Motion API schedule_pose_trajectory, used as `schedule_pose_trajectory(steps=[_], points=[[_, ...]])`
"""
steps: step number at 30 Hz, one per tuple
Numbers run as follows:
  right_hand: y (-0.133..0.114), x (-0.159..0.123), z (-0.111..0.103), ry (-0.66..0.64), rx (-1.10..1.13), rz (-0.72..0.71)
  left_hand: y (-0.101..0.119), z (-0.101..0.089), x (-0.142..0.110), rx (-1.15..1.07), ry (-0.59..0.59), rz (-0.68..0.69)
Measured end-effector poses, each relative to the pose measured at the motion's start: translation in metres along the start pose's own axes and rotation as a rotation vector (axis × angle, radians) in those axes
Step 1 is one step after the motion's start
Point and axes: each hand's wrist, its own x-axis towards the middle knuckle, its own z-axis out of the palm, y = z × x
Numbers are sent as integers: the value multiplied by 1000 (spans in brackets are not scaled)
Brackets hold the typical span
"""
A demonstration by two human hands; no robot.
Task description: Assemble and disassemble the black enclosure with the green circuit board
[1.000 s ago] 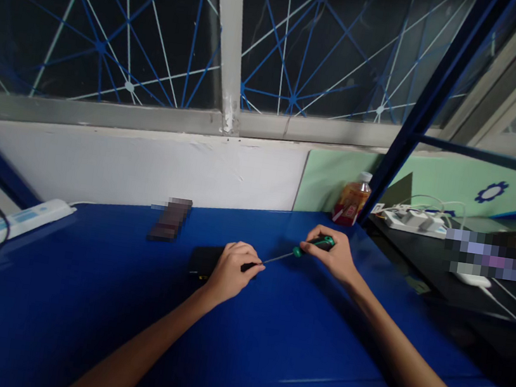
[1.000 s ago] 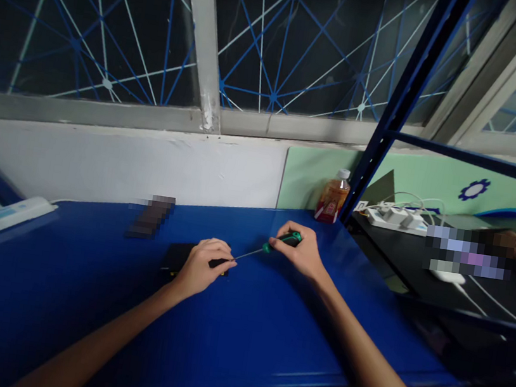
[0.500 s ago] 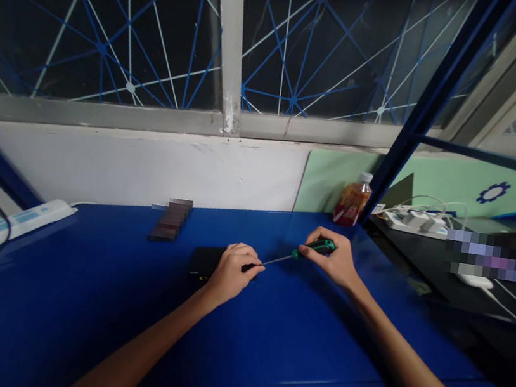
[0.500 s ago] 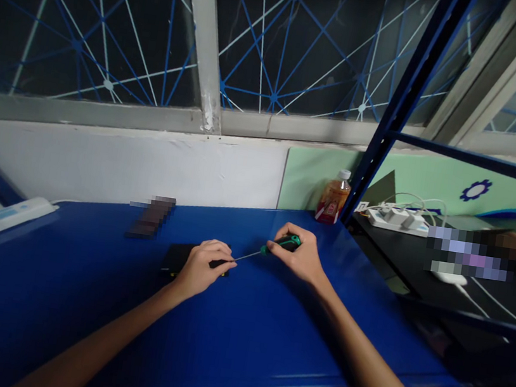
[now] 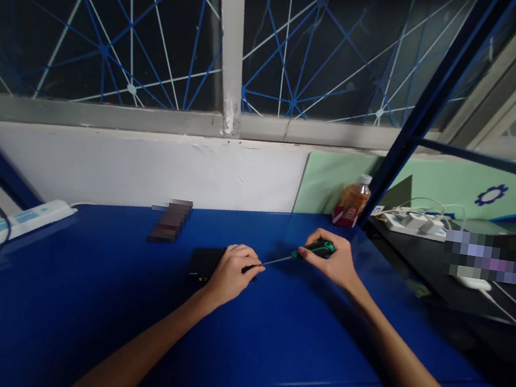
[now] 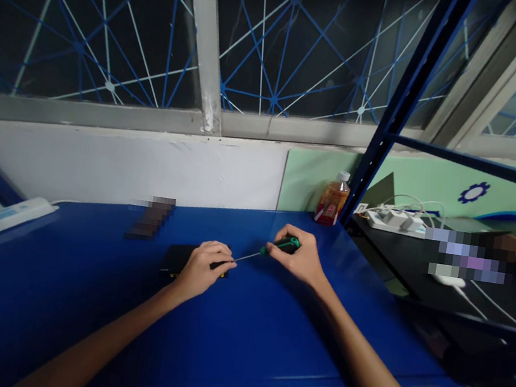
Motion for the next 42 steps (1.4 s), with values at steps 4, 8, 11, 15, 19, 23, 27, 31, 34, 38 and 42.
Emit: schedule_pose_trajectory(steps=[4,8,11,15,19,23,27,31,34,38,42], points=[[0,0,-1,-15,-4,-2,1,-2,0,30,-39,14],[3,2,-3,-28,24,19,4,-3,0,51,-68,28],[3,2,-4,-27,45,32,5,-6,0,89,-72,38],[3,2,-6,-10,50,31,-1,-17,-4,215,-141,19],[5,3,-5,-2,46,27,-16,-26,-10,290,-189,-25],[6,2,-3,4,74,36,-22,-30,-9,254,-202,-53],[3,2,-3,29,126,57,-16,-35,-4,177,-133,-89],[0,2,-5,61,162,76,-10,-42,-1,32,-46,-82],[0,1,-6,76,175,77,-9,-47,1,-40,3,-77],[0,1,-5,68,207,85,-8,-49,1,-61,24,-85],[-1,0,-3,47,213,84,-7,-50,2,-59,31,-86]])
